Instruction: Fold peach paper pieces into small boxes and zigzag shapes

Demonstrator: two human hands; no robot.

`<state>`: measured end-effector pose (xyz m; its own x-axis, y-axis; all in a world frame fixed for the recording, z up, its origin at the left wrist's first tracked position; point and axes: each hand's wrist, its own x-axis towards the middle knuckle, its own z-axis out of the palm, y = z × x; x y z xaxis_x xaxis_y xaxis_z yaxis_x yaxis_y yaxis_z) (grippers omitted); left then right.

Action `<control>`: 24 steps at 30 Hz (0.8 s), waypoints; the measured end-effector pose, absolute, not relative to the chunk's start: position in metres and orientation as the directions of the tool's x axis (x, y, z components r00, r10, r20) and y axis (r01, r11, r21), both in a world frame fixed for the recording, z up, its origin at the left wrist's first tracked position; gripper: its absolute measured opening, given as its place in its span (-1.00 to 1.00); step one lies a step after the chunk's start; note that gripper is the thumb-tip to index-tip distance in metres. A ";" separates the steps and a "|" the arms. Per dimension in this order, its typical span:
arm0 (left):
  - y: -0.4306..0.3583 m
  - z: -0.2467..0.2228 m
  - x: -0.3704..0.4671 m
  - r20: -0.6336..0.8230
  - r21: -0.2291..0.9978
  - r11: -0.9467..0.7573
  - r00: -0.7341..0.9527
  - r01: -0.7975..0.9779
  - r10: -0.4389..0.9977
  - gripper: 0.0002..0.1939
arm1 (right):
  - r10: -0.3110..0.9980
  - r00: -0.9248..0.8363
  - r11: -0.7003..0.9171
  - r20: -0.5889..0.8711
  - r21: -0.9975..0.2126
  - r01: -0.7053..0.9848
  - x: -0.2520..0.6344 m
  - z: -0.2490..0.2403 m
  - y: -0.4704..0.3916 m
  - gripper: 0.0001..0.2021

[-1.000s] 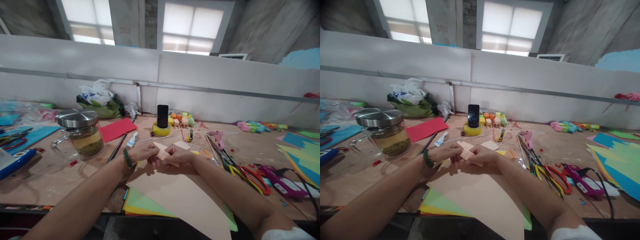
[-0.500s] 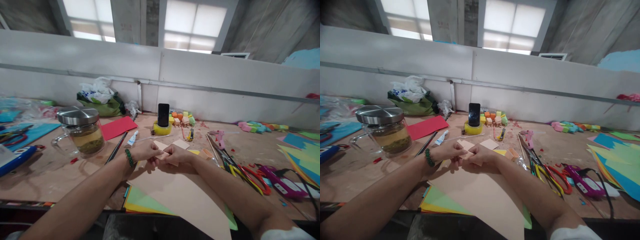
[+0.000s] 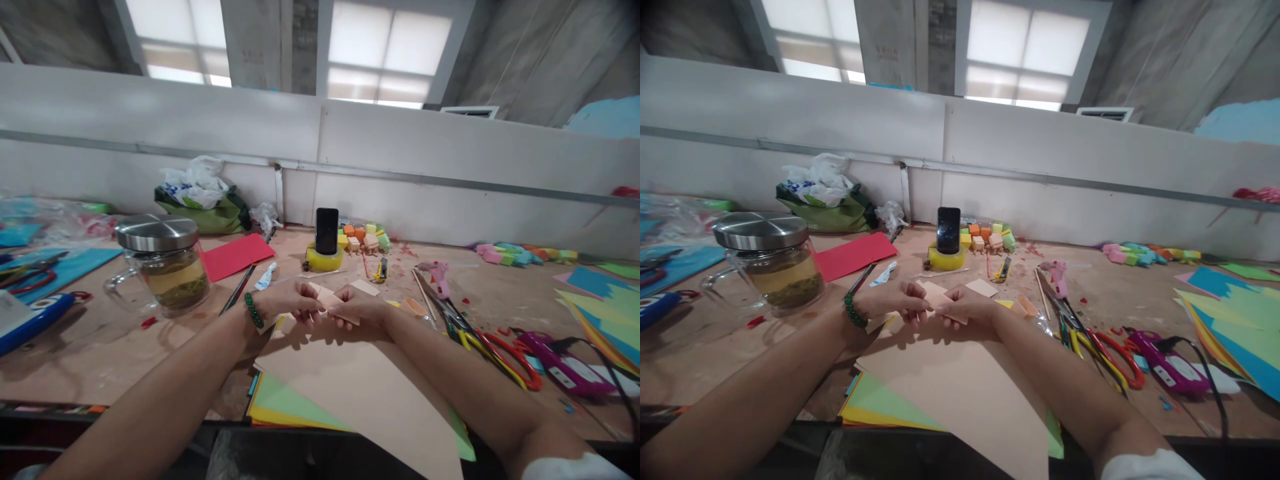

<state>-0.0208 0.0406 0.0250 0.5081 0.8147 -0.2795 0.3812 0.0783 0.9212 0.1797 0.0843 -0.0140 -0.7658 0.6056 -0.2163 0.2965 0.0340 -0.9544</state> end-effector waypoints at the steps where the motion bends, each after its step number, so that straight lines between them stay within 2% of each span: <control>1: 0.041 0.026 -0.021 -0.294 0.923 0.103 0.505 0.371 0.812 -0.73 | 0.604 -0.769 0.027 -0.209 -0.959 0.281 0.180 -0.014 0.084 -0.60; 10: 0.040 0.028 -0.018 -0.314 0.928 0.157 0.485 0.338 0.816 -0.89 | 0.601 -0.781 0.093 -0.169 -0.956 0.278 0.181 -0.020 0.088 -0.45; 21: 0.036 0.030 -0.011 -0.350 0.895 0.196 0.359 0.401 0.865 -0.81 | 0.583 -0.772 -0.167 -0.252 -0.968 0.189 0.179 -0.023 0.082 -0.45; 24: 0.036 0.028 -0.009 -0.336 0.889 0.170 0.356 0.424 0.872 -0.79 | 0.562 -0.780 -0.191 -0.275 -0.961 0.202 0.179 -0.022 0.082 -0.46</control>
<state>-0.0085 0.0355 0.0282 0.3563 0.8718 -0.3363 0.4245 0.1696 0.8894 0.1786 0.0819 -0.0222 -0.7802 0.5616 -0.2755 0.2018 -0.1909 -0.9607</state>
